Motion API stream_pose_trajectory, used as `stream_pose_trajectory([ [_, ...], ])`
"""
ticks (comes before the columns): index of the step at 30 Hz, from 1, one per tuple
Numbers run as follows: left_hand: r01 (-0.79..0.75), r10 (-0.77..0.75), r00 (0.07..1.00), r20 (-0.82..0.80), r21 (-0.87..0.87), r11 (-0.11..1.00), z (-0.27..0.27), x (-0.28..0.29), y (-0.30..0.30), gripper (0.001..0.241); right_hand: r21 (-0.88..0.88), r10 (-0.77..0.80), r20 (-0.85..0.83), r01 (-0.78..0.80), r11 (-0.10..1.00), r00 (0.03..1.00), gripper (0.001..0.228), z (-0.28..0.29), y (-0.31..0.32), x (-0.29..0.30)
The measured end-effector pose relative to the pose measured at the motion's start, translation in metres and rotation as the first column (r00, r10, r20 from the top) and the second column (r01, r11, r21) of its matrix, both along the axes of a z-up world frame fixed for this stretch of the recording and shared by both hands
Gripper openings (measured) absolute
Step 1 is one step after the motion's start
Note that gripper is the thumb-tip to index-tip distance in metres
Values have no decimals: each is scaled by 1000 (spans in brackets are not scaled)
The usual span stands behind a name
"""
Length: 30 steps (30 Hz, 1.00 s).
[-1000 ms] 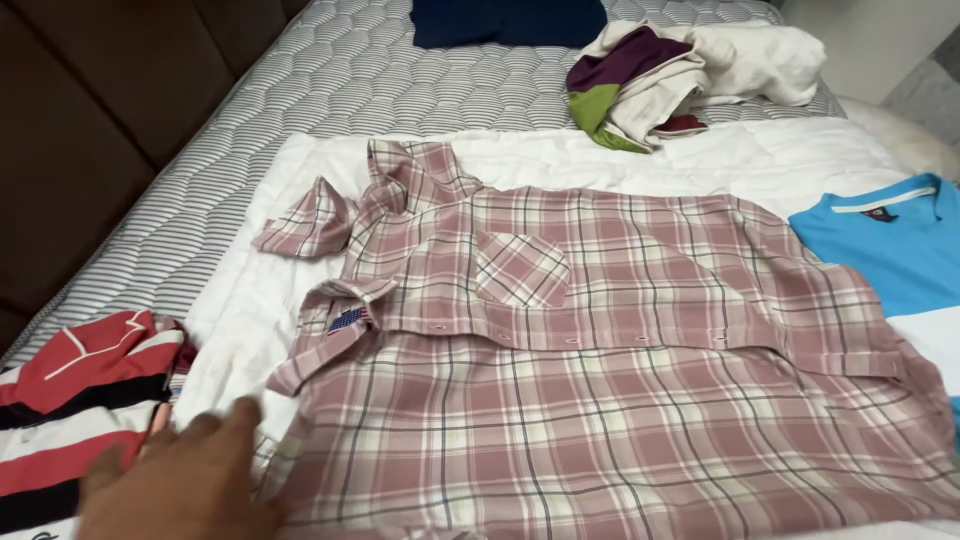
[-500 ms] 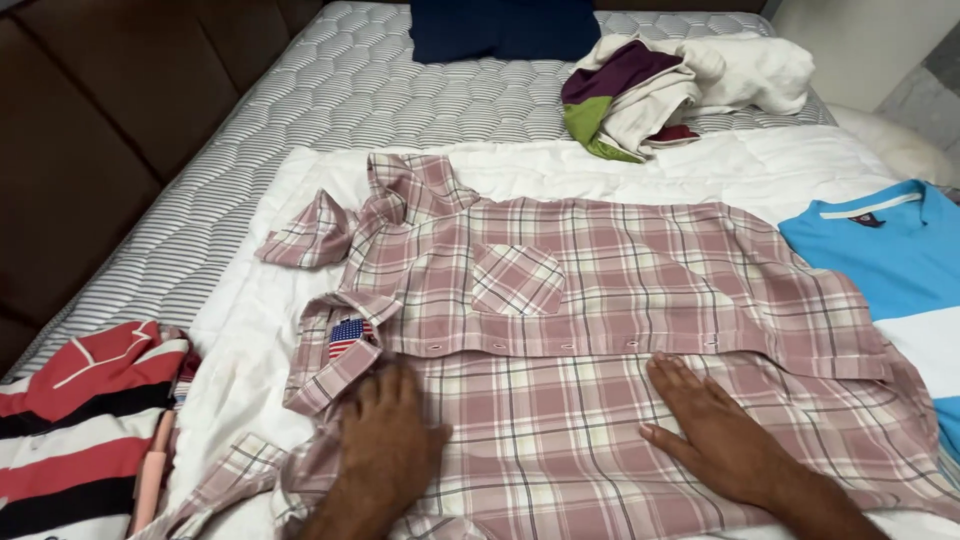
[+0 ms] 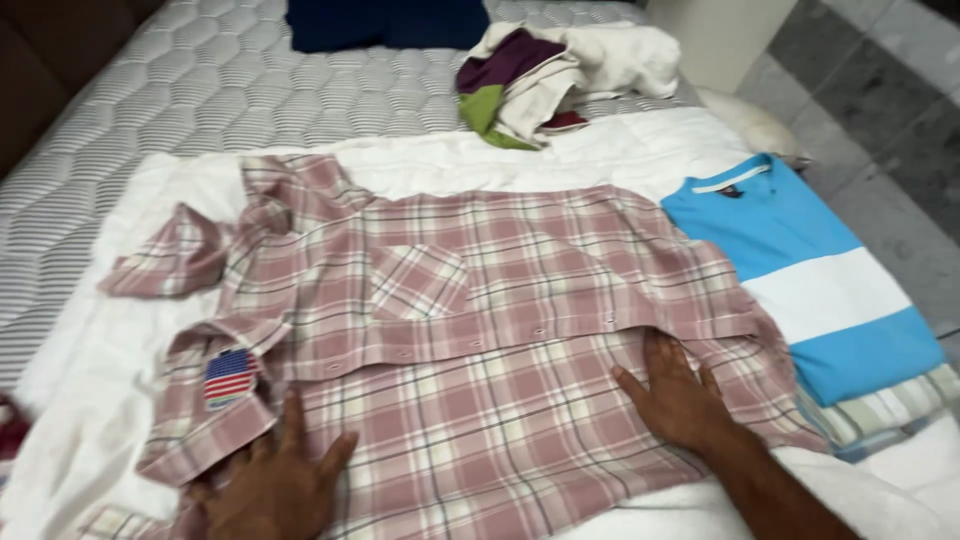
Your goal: The person lays a plaid shirt flat on a bed and proceeds to button it up. They start at the collar and work their way down the front placket, fastening each button with their hands.
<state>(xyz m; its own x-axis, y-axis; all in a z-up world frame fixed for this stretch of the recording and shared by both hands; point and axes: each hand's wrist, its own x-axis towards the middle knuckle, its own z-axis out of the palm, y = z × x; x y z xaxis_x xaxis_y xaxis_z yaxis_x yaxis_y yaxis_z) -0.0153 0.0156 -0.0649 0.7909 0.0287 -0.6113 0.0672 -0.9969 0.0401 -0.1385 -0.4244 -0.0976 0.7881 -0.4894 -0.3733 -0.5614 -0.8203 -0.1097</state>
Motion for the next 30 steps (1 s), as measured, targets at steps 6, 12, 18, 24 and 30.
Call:
stream_pose_trajectory([
  [6,46,-39,998,-43,183,982,-21,8,-2,126,-86,-274,-65,268,960,960,107,-43,-118,-9],
  [12,61,-52,998,-39,276,959,-14,11,-7,143,-207,-268,33,269,941,963,107,-9,-86,-15],
  [18,194,-190,952,240,8,981,9,-3,-13,100,-280,15,-4,-16,960,1000,69,-32,-69,-25],
  [24,425,-433,785,443,123,897,7,10,-5,42,-183,44,170,-13,983,984,39,63,34,0],
  [30,392,-401,855,329,97,915,31,29,-8,40,-79,396,451,-406,910,800,39,24,57,27],
])
